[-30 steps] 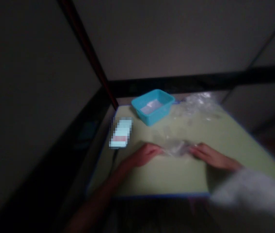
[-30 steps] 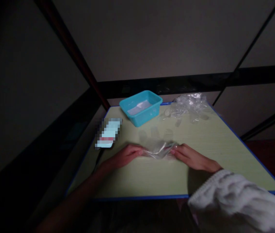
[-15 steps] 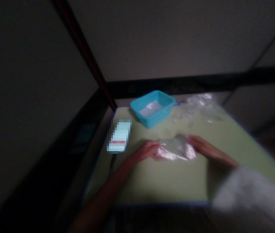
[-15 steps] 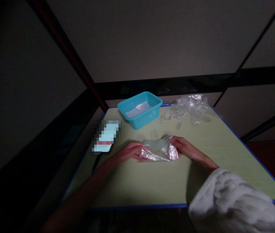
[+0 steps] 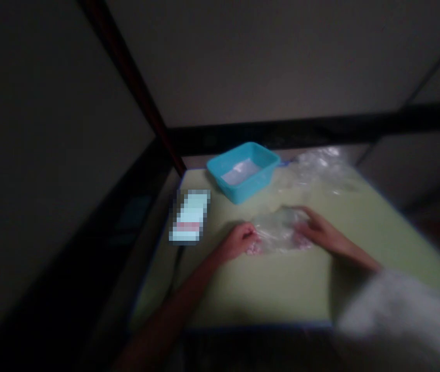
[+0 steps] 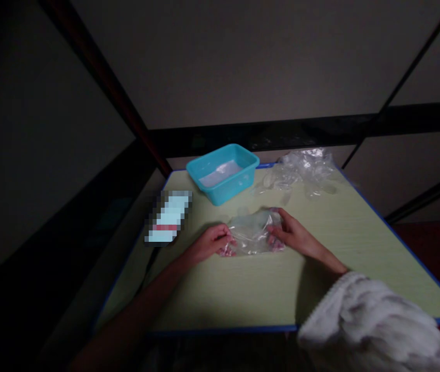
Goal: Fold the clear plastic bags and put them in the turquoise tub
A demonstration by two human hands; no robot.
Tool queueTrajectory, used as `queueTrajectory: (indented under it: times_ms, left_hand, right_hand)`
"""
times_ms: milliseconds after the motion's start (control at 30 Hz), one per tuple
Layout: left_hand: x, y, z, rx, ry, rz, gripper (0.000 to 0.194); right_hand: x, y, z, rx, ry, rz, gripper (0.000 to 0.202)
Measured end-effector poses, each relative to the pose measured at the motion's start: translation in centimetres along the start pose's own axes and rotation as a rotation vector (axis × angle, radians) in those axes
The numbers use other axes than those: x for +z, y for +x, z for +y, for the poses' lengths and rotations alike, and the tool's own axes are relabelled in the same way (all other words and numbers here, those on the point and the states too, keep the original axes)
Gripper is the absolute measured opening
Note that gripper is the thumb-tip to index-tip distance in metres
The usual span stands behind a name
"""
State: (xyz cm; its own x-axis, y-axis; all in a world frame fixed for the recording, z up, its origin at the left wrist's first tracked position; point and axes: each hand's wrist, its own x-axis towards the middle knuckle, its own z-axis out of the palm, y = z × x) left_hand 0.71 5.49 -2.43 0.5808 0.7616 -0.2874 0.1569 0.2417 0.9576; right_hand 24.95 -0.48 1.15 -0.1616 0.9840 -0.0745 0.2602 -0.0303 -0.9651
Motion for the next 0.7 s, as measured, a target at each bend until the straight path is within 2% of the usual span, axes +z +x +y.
queueTrajectory:
  times_ms: [267, 400, 533, 633, 700]
  left_hand:
    - [0.04, 0.02, 0.04, 0.029, -0.002, 0.022, 0.019]
    - [-0.04, -0.21, -0.05, 0.016, -0.02, 0.001, 0.021]
    - [-0.26, -0.48, -0.2, -0.008, -0.074, 0.005, 0.029]
    - [-0.58, -0.68, -0.19, -0.014, -0.089, 0.049, 0.047]
    - [-0.77, -0.76, -0.08, 0.028, -0.067, 0.07, 0.059]
  right_hand:
    - [-0.56, -0.31, 0.22, -0.065, -0.106, -0.1, 0.052]
    - [-0.37, -0.22, 0.51, -0.023, -0.029, -0.134, 0.059]
    - [-0.33, -0.17, 0.63, 0.049, 0.05, -0.043, 0.072]
    - [-0.37, -0.16, 0.57, 0.048, 0.038, 0.075, 0.078]
    - [-0.38, -0.16, 0.46, 0.038, 0.019, 0.143, 0.08]
